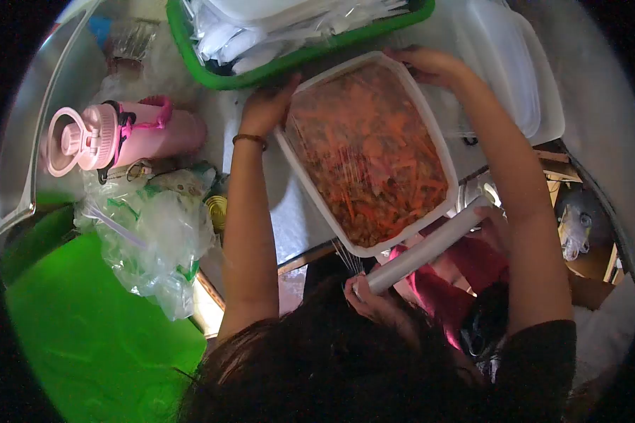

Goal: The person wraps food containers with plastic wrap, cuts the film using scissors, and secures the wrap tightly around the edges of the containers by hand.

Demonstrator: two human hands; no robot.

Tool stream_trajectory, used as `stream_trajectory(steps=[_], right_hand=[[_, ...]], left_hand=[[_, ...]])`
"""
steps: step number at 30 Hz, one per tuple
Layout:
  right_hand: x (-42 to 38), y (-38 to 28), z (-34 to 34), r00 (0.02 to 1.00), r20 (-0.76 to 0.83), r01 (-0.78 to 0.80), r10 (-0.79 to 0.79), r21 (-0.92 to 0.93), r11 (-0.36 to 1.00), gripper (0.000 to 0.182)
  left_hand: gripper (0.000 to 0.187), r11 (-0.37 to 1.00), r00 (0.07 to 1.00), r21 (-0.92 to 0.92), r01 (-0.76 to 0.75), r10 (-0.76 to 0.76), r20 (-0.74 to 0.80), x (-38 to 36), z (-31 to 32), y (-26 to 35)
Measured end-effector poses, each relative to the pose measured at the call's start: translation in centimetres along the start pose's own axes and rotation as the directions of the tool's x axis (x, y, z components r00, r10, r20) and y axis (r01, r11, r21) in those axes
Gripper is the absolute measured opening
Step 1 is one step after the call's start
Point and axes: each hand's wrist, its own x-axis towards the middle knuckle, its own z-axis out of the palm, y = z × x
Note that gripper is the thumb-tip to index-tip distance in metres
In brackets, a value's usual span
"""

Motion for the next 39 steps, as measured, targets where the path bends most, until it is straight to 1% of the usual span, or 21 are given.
stream_trajectory(steps=[2,3,5,6,9,11,12,14,15,16,17,18,20,22,23,25,28,31,34,37,39], right_hand=[[0.1,0.2,0.0,0.998,0.061,0.023,-0.026,0.043,0.999,0.054],[0.3,0.6,0.0,0.995,0.09,0.033,-0.039,0.068,0.997,0.055],[0.9,2.1,-0.4,0.989,-0.008,0.15,-0.15,0.046,0.988,0.055],[1.0,2.8,-0.7,0.977,-0.056,0.208,-0.207,0.028,0.978,0.055],[-0.3,3.1,-0.3,0.962,-0.137,0.245,-0.236,0.055,0.968,0.053],[-0.5,3.5,-0.4,0.982,-0.06,0.187,-0.181,0.118,0.975,0.051],[-0.6,3.7,-0.5,0.988,-0.023,0.156,-0.154,0.147,0.977,0.05],[-0.8,4.2,0.1,0.99,-0.054,0.134,-0.127,0.159,0.978,0.045],[-1.0,4.7,0.2,0.992,-0.072,0.119,-0.108,0.167,0.979,0.043],[-2.4,4.6,0.5,0.97,-0.178,0.159,-0.166,-0.056,0.986,0.042],[-4.7,3.9,0.9,0.934,-0.265,0.165,-0.241,-0.279,0.946,0.041],[-6.4,3.2,1.1,0.886,-0.327,0.141,-0.33,-0.488,0.861,0.041],[-9.6,3.3,-1.4,0.87,-0.26,0.023,-0.419,-0.827,0.561,0.031],[-14.0,3.5,-2.0,0.949,-0.283,-0.233,-0.138,-0.926,0.296,0.031],[-15.2,4.3,-2.1,0.955,-0.289,-0.255,-0.064,-0.913,0.318,0.03],[-17.1,6.2,-1.8,0.953,-0.29,-0.303,0.089,-0.882,0.362,0.03],[-20.5,8.3,-0.4,0.963,-0.165,-0.005,-0.211,-0.797,0.603,0.031],[-19.7,9.2,-0.1,0.837,-0.227,0.146,-0.498,-0.784,0.604,0.034],[-18.4,11.1,-2.5,0.883,-0.122,0.269,-0.453,-0.659,0.702,0.035],[-17.1,15.7,-4.4,0.82,-0.255,0.037,-0.513,-0.87,0.492,0.034],[-15.6,17.4,-4.3,0.747,-0.255,0.012,-0.614,-0.918,0.396,0.036]], left_hand=[[0.057,0.996,0.998,-0.086,0.027,-0.031,-0.047,-1.4,-0.3,0.3],[0.054,0.986,0.996,-0.146,0.082,-0.087,-0.025,-2.1,-0.3,0.2],[0.051,0.947,0.981,-0.255,0.195,-0.193,0.032,-3.9,-0.6,-0.2],[0.049,0.936,0.979,-0.29,0.199,-0.2,0.024,-4.7,-0.6,-0.2],[0.046,0.892,0.977,-0.41,0.191,-0.213,-0.007,-6.2,-0.1,-0.3],[0.045,0.843,0.978,-0.513,0.159,-0.206,-0.035,-6.5,0.7,-1.1],[0.045,0.852,0.972,-0.502,0.146,-0.218,-0.089,-6.6,1.1,-1.5],[0.044,0.869,0.955,-0.48,0.116,-0.231,-0.188,-6.9,1.7,-1.0],[0.044,0.857,0.957,-0.496,0.142,-0.247,-0.152,-6.9,1.8,-0.9],[0.044,0.844,0.959,-0.509,0.17,-0.261,-0.114,-6.9,1.5,-0.7],[0.044,0.832,0.959,-0.519,0.197,-0.274,-0.076,-6.8,1.3,-0.6],[0.044,0.777,0.968,-0.605,0.177,-0.249,-0.036,-6.7,1.3,-0.8],[0.043,0.636,0.981,-0.757,0.149,-0.193,0.031,-6.4,1.4,-1.4],[0.04,0.632,0.969,-0.751,0.192,-0.245,0.041,-6.4,1.3,-1.2],[0.039,0.63,0.961,-0.747,0.214,-0.273,0.046,-6.4,1.3,-1.1],[0.038,0.581,0.97,-0.795,0.178,-0.237,0.044,-6.4,1.6,-1.0],[0.039,0.561,0.976,-0.814,0.15,-0.217,0.03,-6.4,1.9,-1.2],[0.042,0.586,0.979,-0.802,0.115,-0.203,-0.008,-6.2,2.3,-2.0],[0.044,0.62,0.976,-0.771,0.147,-0.218,0.011,-6.2,2.0,-1.9],[0.051,0.684,0.98,-0.715,0.147,-0.197,0.014,-5.8,2.1,-2.9],[0.055,0.71,0.979,-0.686,0.157,-0.202,0.015,-5.8,2.2,-3.0]])
